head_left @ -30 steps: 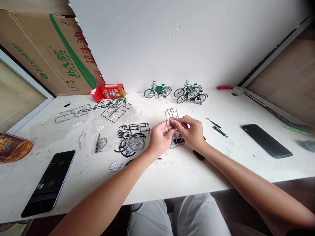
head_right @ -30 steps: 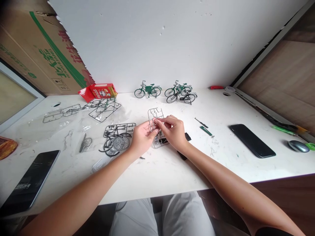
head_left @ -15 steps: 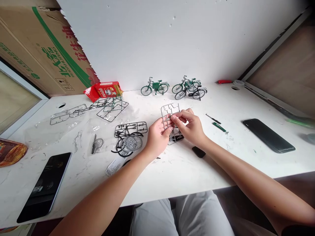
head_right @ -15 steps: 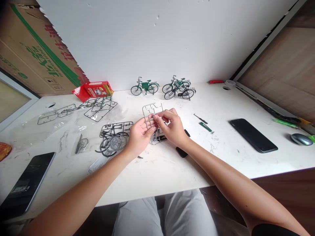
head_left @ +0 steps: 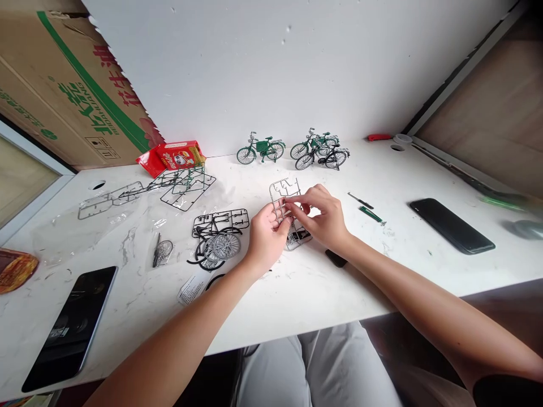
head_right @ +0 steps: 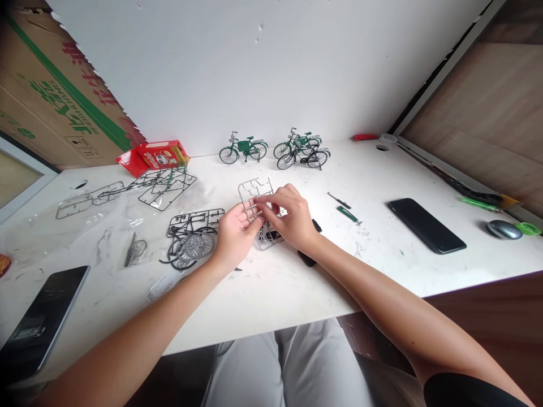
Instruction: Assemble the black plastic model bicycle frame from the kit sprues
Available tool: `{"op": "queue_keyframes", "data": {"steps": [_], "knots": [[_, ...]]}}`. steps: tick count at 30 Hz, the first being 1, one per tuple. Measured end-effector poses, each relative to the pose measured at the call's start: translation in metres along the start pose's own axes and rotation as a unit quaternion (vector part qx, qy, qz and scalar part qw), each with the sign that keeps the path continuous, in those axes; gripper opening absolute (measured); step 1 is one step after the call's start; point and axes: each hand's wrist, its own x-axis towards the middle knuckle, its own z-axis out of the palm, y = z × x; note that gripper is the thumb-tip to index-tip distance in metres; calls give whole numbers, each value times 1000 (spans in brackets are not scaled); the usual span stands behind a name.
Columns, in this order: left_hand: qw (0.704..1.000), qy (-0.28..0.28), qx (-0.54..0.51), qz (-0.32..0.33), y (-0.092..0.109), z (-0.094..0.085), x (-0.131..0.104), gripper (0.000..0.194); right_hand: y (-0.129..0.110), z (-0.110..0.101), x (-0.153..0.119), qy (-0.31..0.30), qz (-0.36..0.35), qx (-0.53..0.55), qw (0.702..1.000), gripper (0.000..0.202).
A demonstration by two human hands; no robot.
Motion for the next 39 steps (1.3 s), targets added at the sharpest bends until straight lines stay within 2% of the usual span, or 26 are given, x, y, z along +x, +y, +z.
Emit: {"op": "queue_keyframes", "data": {"steps": [6,12,18,22,26,28,31,35,39], "knots": [[1000,13,7,3,1,0,1,28,8,2,-4,21,-91,-110,990,10],[1000,2,15,3,-1,0,-2,20,7,5,-5,21,-62,-74,995,11],[998,-22,39,38,-3,-2,-3,21,7,-2,-2,31,-80,-50,995,9],[998,-35,40,36,-2,-2,-4,24,0,-5,1,35,-22,-52,998,10],[999,-30,14,22,-1,0,-6,37,-1,-5,1,9,54,2,998,16],[999,-29,11,18,-2,-1,-6,37,2,-4,0,-3,73,28,997,17],[999,-23,23,17,-3,-1,-5,28,5,-3,-2,-7,90,51,995,20],[1000,-18,21,13,-5,-1,-4,27,5,-3,-2,21,109,50,993,18],[1000,-16,12,4,-5,-1,-5,27,1,-4,-1,30,66,36,997,16]]}}
